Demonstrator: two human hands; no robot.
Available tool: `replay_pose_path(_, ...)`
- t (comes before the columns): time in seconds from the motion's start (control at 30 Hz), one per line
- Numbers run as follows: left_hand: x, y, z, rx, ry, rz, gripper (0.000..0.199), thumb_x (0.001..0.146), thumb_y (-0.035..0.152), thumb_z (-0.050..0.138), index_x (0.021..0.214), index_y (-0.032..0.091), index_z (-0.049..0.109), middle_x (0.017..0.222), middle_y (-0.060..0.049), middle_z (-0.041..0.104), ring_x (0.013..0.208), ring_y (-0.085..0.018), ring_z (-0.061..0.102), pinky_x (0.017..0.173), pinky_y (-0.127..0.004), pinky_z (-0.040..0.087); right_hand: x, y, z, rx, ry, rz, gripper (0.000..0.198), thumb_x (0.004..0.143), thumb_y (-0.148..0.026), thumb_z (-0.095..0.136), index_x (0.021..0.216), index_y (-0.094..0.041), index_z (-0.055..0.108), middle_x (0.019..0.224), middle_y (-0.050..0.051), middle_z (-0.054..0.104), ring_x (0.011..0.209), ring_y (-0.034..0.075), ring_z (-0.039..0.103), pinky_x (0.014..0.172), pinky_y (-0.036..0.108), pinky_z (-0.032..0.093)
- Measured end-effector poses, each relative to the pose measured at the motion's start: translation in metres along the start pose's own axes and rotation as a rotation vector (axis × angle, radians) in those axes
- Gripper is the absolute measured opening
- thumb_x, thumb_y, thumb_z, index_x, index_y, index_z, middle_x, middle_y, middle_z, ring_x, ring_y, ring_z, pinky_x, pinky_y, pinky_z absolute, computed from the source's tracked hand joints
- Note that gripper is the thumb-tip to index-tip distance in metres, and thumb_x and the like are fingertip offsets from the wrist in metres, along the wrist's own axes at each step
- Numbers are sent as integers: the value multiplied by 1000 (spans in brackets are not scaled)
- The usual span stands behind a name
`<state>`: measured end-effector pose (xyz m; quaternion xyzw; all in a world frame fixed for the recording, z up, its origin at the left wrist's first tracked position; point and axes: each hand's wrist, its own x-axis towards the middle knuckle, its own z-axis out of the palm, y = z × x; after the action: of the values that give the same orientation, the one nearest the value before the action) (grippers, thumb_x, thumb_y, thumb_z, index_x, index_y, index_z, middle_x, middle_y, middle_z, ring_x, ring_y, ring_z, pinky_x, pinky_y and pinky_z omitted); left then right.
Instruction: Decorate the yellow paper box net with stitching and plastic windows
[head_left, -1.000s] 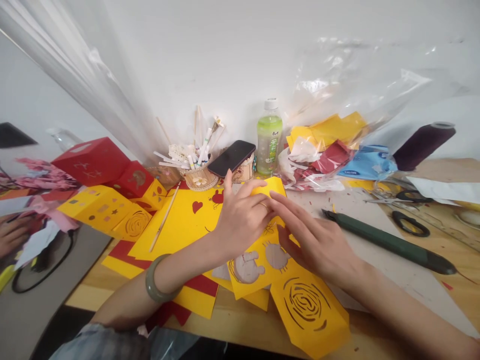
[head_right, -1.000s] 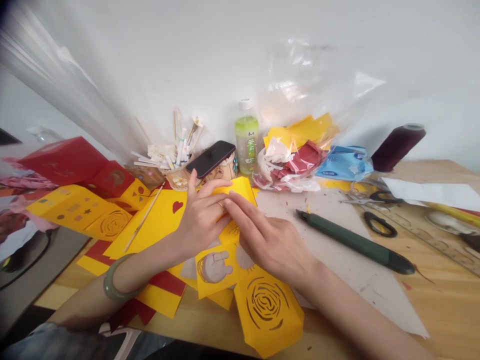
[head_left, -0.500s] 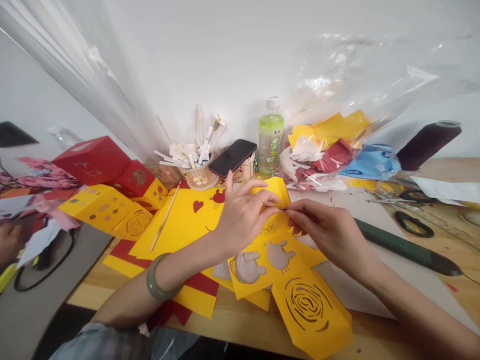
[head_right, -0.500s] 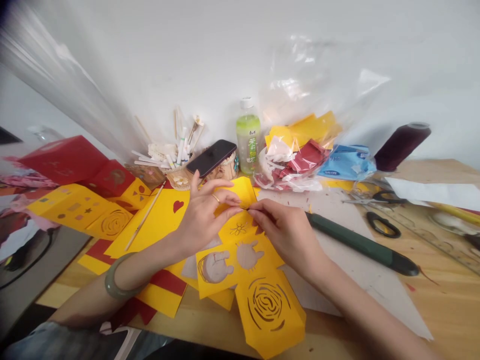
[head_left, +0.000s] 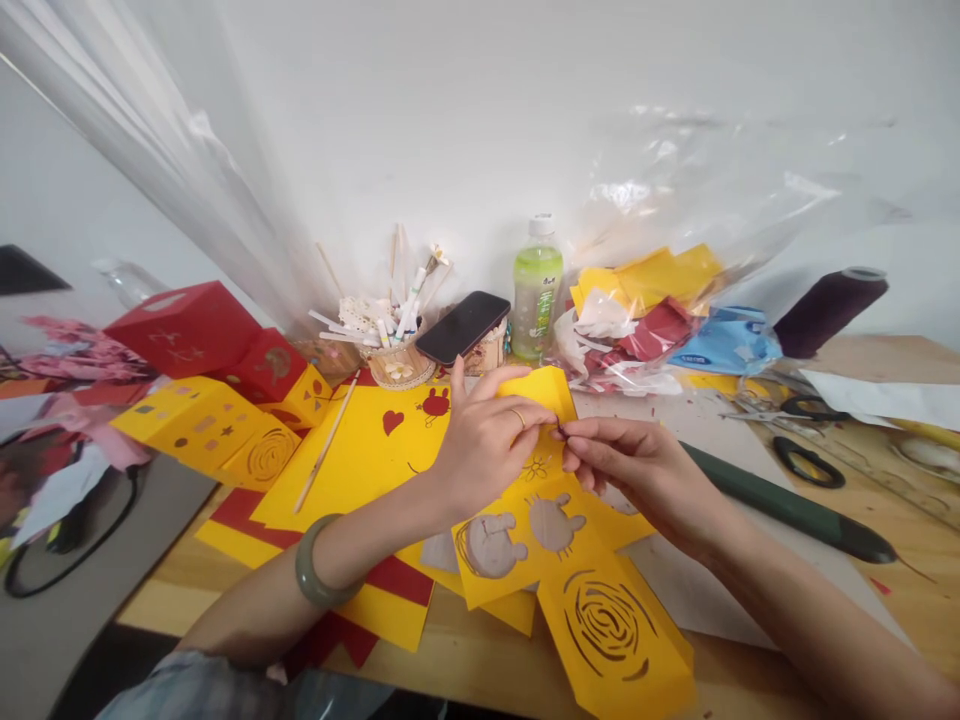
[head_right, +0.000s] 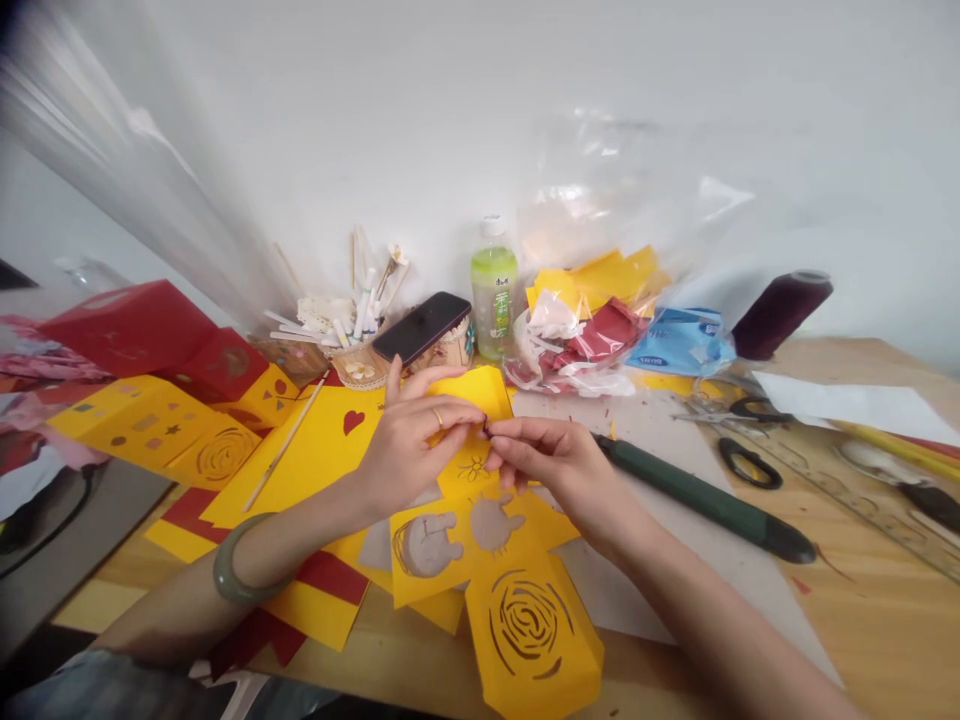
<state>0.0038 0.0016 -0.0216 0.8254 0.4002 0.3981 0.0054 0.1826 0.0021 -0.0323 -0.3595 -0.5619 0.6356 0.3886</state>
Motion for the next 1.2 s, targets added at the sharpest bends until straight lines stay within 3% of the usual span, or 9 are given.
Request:
replay_pose_path(0.27, 0, 5, 0, -57, 81, -31, 4, 78, 22, 61, 76, 20, 64, 76, 1, 72, 106, -25, 57, 107, -60, 6, -3, -2, 7, -251, 86, -97, 18, 76, -33, 64, 86, -20, 72, 68, 0, 66, 56, 9, 56, 52, 20, 48)
replay_pose_path(0.43, 0, 4, 2, -96, 77, -91, 4, 77, 18, 63, 74, 21, 63, 78, 1, 71, 105, -23, 58, 107, -58, 11, -2, -1, 7, -309, 77, -95, 21, 76, -36, 62, 86, -20, 72, 68, 1, 69, 53, 9, 56, 51, 21, 48)
replay_pose_path(0.93, -6, 3, 7, 101, 122, 40, 16, 77, 8, 50, 74, 23, 54, 68, 5, 66, 106, -19, 58, 111, -54, 2, -5, -1, 15, -455, 54, -156, 25, 83, -37, 55, 92, -20, 71, 78, 3, 70, 62, 13, 59, 55, 24, 48)
replay_pose_path(1.2, -6, 0, 2, 56, 88, 19, 10, 86, 16, 51, 84, 22, 59, 81, 1, 70, 109, -19, 56, 111, -55, 2, -4, -5, 12, -515, 141, -169, 23, 83, -38, 55, 85, -19, 69, 76, 3, 68, 65, 14, 58, 56, 24, 46)
